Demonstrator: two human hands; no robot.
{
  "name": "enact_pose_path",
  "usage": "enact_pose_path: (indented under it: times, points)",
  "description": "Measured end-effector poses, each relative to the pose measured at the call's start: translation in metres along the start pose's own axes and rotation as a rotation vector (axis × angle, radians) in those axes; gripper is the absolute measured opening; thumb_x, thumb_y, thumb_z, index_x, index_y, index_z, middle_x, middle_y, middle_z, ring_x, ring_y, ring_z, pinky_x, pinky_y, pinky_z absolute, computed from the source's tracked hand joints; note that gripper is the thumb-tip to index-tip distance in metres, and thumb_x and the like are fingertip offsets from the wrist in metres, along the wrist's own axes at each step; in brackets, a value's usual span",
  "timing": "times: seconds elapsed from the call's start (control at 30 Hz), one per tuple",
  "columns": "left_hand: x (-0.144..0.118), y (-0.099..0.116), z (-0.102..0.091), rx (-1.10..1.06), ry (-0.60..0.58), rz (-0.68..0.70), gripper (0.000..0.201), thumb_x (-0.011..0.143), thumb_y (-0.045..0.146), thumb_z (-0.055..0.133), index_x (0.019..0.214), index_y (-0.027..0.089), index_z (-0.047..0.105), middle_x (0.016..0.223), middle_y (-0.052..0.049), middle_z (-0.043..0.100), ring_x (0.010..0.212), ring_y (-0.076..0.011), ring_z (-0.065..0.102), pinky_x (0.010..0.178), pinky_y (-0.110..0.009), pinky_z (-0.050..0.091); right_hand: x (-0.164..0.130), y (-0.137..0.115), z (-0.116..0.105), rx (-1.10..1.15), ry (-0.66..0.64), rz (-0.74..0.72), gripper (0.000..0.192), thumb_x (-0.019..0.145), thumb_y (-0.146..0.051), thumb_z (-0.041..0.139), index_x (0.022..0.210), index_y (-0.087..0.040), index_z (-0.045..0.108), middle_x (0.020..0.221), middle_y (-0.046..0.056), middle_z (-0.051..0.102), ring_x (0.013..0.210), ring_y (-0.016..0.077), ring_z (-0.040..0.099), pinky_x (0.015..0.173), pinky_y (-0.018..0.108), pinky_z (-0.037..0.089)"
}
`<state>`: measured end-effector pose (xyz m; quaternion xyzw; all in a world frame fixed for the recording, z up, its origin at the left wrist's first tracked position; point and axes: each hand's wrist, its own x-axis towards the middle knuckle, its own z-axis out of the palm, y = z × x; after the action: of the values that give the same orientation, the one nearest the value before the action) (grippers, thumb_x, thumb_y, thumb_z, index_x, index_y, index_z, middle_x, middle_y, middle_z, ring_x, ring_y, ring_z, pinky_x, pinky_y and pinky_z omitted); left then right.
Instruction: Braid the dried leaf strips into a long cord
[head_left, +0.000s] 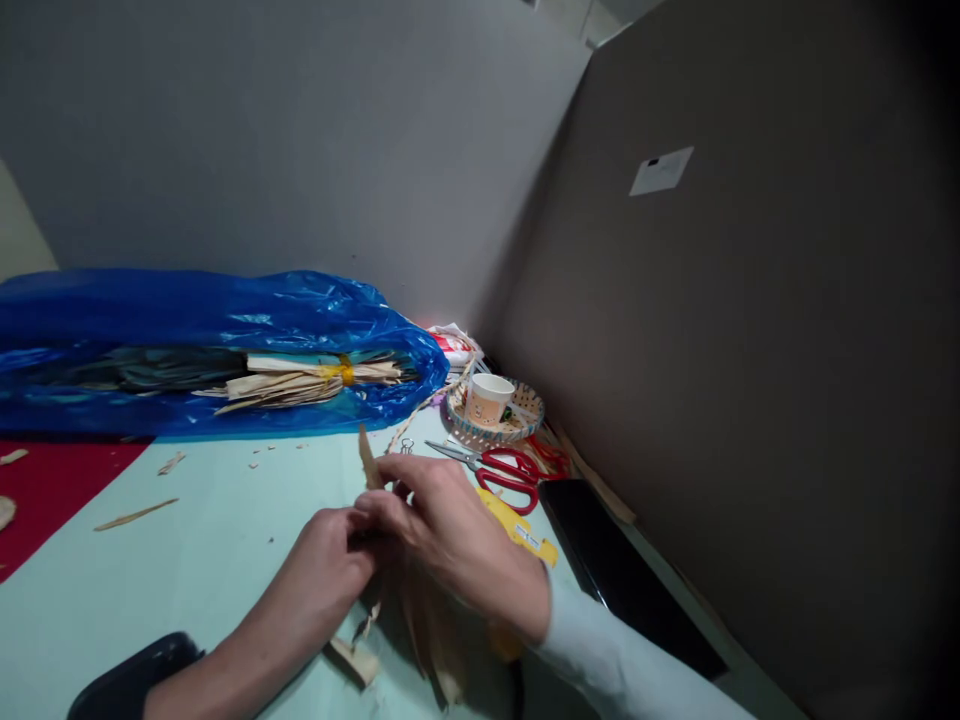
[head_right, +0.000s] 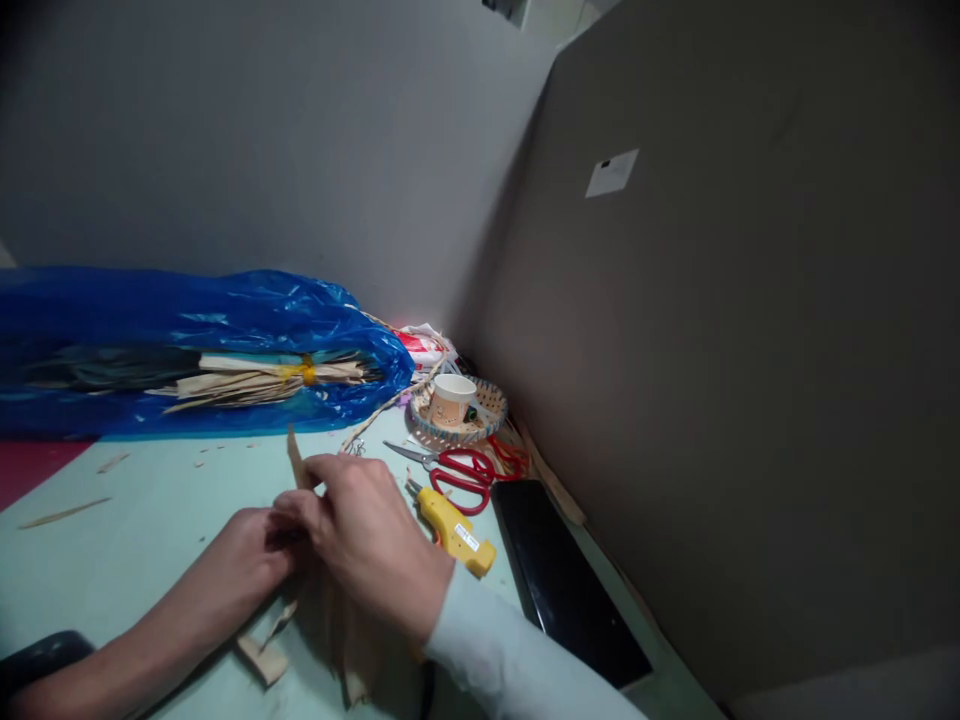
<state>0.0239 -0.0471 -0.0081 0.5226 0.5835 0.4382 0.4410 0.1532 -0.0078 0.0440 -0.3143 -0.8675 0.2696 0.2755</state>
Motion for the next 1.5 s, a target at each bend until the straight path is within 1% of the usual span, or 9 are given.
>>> enact_pose_path:
  times: [0.1,0.27,0.4,0.53,0.63,0.83,1.07,1.23,1.5]
  points:
    - [0.001,-0.003,-0.002,0.028,0.000,-0.002,0.017,0.066,0.028,0.065,0.061,0.015,0.074,0.056,-0.001,0.068,0.062,-0.0219,0.059,0.057,-0.028,0.041,0.011,0.008,0.012,0.156,0.025,0.031,0.019,0.089,-0.017,0.054,0.073,-0.014,0.064,0.068,0.000,0.062,0.065,0.0104,0.054,0.062,0.021,0.037]
    - [0.001,-0.004,-0.002,-0.047,-0.046,-0.049,0.020,0.075,0.030,0.061,0.074,0.018,0.076,0.072,-0.002,0.074,0.076,-0.0223,0.064,0.072,-0.029,0.045,0.003,0.025,-0.021,0.621,0.118,0.226,0.024,0.091,-0.030,0.052,0.076,-0.013,0.062,0.066,-0.001,0.056,0.057,0.0080,0.046,0.054,0.019,0.034]
    - [0.000,-0.002,-0.002,-0.076,-0.021,-0.108,0.018,0.072,0.031,0.065,0.077,0.016,0.073,0.067,-0.003,0.070,0.069,-0.0185,0.061,0.065,-0.027,0.044,-0.017,0.031,-0.036,0.798,0.055,0.403,0.021,0.086,-0.036,0.061,0.079,-0.017,0.054,0.062,-0.004,0.054,0.048,0.0063,0.035,0.046,0.019,0.025]
    - [-0.001,-0.006,-0.001,-0.258,-0.034,-0.137,0.039,0.073,0.041,0.069,0.103,0.019,0.057,0.059,0.006,0.059,0.037,-0.0040,0.032,0.037,-0.016,0.021,-0.034,0.030,-0.020,0.582,-0.093,0.443,0.021,0.087,-0.034,0.058,0.075,-0.017,0.056,0.062,-0.002,0.058,0.051,0.0084,0.040,0.047,0.020,0.027]
    - [-0.001,-0.011,-0.001,-0.351,-0.052,-0.197,0.046,0.071,0.048,0.072,0.101,0.021,0.050,0.059,0.010,0.055,0.034,-0.0003,0.019,0.035,-0.016,0.009,-0.040,0.026,-0.009,0.344,-0.100,0.414,0.024,0.089,-0.034,0.055,0.071,-0.018,0.058,0.065,-0.001,0.057,0.061,0.0119,0.048,0.053,0.022,0.032]
    - [0.001,-0.012,-0.004,-0.339,-0.126,-0.328,0.041,0.069,0.049,0.073,0.088,0.019,0.054,0.063,0.005,0.060,0.039,-0.0005,0.018,0.040,-0.019,0.006,-0.044,0.026,-0.004,0.170,-0.065,0.378,0.027,0.089,-0.036,0.055,0.069,-0.019,0.054,0.087,0.003,0.061,0.082,0.0168,0.056,0.069,0.026,0.041]
    - [-0.002,-0.002,-0.001,-0.277,-0.046,-0.406,0.042,0.062,0.051,0.076,0.084,0.019,0.060,0.065,0.002,0.064,0.040,-0.0020,0.021,0.044,-0.022,0.008,-0.046,0.034,0.006,0.182,-0.051,0.401,0.028,0.089,-0.040,0.054,0.068,-0.022,0.055,0.072,0.001,0.060,0.062,0.0148,0.053,0.053,0.025,0.036]
    - [-0.001,-0.010,-0.002,-0.256,-0.033,-0.410,0.045,0.062,0.055,0.075,0.087,0.019,0.063,0.051,0.008,0.050,0.038,-0.0028,0.018,0.040,-0.019,0.010,-0.049,0.033,0.003,0.171,-0.013,0.376,0.026,0.088,-0.037,0.055,0.067,-0.022,0.056,0.069,0.001,0.059,0.058,0.0144,0.050,0.052,0.025,0.035]
    - [-0.002,-0.006,0.000,-0.228,-0.024,-0.403,0.039,0.063,0.048,0.076,0.089,0.020,0.067,0.044,0.011,0.039,0.036,-0.0032,0.020,0.037,-0.017,0.015,-0.049,0.027,0.004,0.101,-0.051,0.399,0.018,0.088,-0.025,0.054,0.070,-0.021,0.054,0.085,0.004,0.061,0.074,0.0173,0.055,0.064,0.028,0.041]
